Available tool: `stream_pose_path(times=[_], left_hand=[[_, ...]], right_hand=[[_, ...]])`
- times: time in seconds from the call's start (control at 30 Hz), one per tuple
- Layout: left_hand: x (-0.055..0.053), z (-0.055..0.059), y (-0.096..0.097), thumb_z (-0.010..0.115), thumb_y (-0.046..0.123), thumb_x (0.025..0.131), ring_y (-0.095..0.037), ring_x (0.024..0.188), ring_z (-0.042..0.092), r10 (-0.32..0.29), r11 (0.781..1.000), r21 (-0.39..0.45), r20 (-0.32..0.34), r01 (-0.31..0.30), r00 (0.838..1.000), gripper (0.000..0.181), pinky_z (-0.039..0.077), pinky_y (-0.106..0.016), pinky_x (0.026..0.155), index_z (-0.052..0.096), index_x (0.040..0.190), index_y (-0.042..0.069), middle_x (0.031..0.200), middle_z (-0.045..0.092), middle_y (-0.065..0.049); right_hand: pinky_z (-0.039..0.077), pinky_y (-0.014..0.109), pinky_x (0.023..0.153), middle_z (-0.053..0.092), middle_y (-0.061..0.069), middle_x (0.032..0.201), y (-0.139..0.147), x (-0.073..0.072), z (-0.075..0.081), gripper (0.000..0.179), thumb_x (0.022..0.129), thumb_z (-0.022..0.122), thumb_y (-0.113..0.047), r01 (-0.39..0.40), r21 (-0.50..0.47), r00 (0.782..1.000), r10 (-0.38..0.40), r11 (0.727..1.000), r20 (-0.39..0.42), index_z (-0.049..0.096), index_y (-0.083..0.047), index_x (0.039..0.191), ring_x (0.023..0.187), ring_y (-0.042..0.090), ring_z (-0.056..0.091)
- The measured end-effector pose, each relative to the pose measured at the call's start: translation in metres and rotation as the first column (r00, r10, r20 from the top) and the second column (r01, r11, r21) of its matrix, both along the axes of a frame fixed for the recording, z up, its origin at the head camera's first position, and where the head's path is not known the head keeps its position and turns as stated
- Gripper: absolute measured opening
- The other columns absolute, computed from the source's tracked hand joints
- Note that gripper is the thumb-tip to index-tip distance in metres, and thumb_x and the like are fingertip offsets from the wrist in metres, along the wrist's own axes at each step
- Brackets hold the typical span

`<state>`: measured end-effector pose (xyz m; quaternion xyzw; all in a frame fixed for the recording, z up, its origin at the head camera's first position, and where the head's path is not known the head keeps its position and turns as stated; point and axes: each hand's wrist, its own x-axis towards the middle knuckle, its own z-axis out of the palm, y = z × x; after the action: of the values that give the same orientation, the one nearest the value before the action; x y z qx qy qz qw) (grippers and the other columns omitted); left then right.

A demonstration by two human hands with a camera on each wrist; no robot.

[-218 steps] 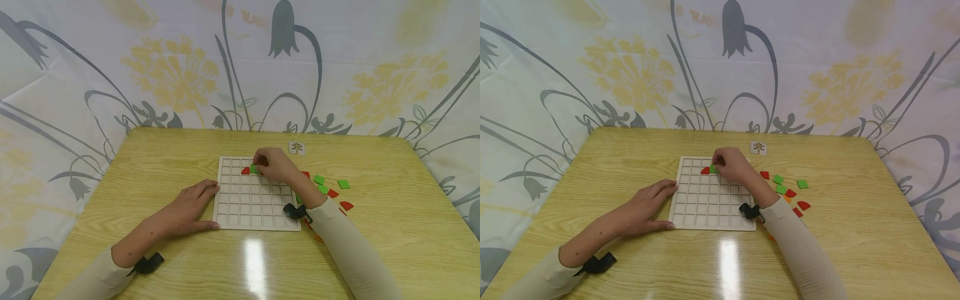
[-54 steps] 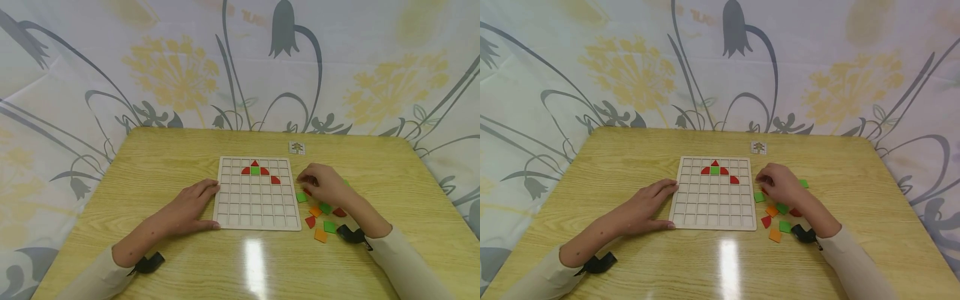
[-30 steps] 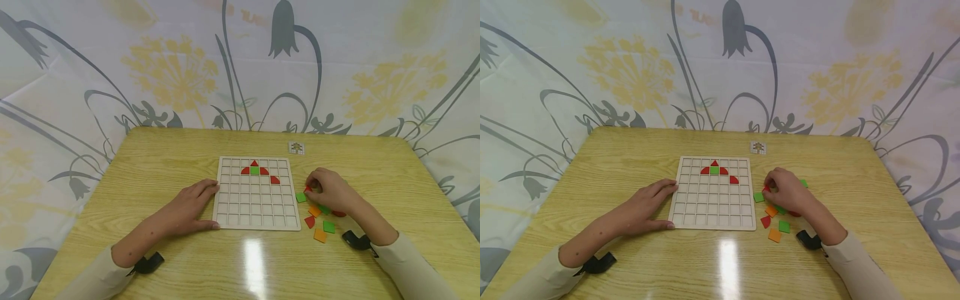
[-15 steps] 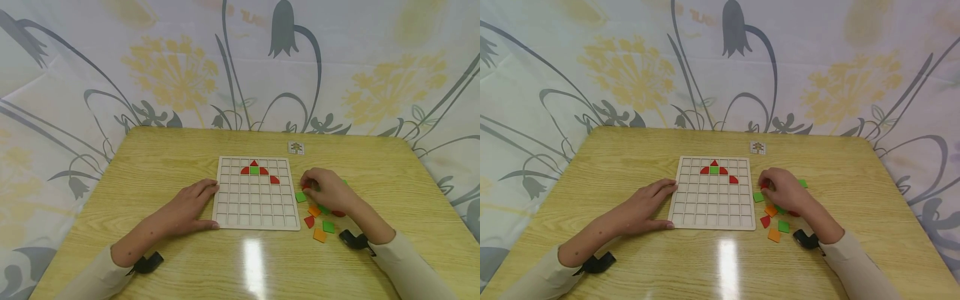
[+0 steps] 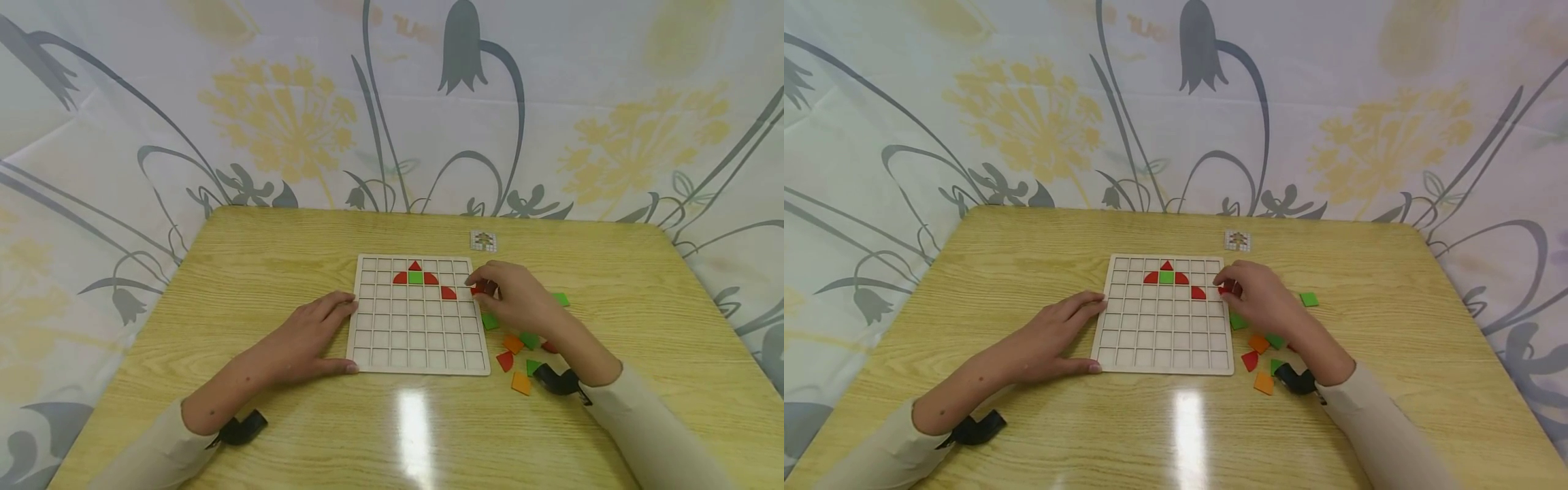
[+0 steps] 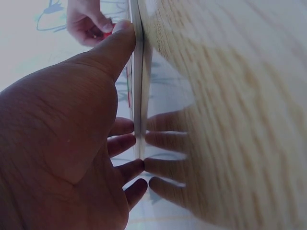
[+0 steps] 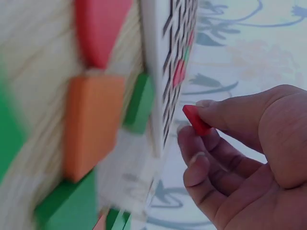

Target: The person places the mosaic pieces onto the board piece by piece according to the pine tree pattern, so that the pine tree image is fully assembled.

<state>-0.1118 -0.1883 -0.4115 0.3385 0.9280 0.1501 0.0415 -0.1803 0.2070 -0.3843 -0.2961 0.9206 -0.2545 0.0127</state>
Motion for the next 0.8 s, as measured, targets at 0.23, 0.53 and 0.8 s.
stream_pose_path(times=[0.23, 0.53, 0.8], left_hand=[[0.000, 0.000, 0.000, 0.073, 0.064, 0.093, -0.034, 0.152, 0.038, 0.009, 1.000, 0.019, 0.004, -0.009, 1.000, 0.099, 0.038, -0.060, 0.117, 0.037, 0.163, 0.004, 0.166, 0.034, -0.012], [0.000, -0.001, 0.000, 0.073, 0.065, 0.093, -0.033, 0.152, 0.038, 0.010, 1.000, 0.022, 0.006, -0.010, 1.000, 0.099, 0.038, -0.060, 0.118, 0.037, 0.163, 0.004, 0.166, 0.034, -0.012], [0.000, 0.000, 0.000, 0.074, 0.066, 0.092, -0.032, 0.153, 0.037, 0.017, 1.000, 0.015, 0.027, -0.018, 0.999, 0.101, 0.037, -0.059, 0.119, 0.037, 0.163, 0.005, 0.167, 0.033, -0.011]], right_hand=[[0.054, 0.037, 0.075, 0.072, 0.004, 0.100, -0.025, -0.007, 0.004, 0.012, 0.097, 0.074, 0.000, -0.032, -0.053, 0.999, 0.032, 0.998, -0.004, 0.075, -0.003, 0.109, 0.088, 0.018, 0.064], [0.051, 0.035, 0.073, 0.068, 0.003, 0.098, -0.060, -0.019, 0.001, 0.012, 0.100, 0.069, -0.001, -0.099, -0.118, 0.995, 0.102, 0.988, 0.018, 0.078, -0.007, 0.105, 0.082, 0.016, 0.058], [0.054, 0.036, 0.077, 0.068, 0.002, 0.099, -0.096, -0.025, -0.002, 0.017, 0.101, 0.064, 0.002, -0.127, -0.148, 0.988, 0.138, 0.981, 0.070, 0.079, -0.006, 0.106, 0.086, 0.017, 0.062]])
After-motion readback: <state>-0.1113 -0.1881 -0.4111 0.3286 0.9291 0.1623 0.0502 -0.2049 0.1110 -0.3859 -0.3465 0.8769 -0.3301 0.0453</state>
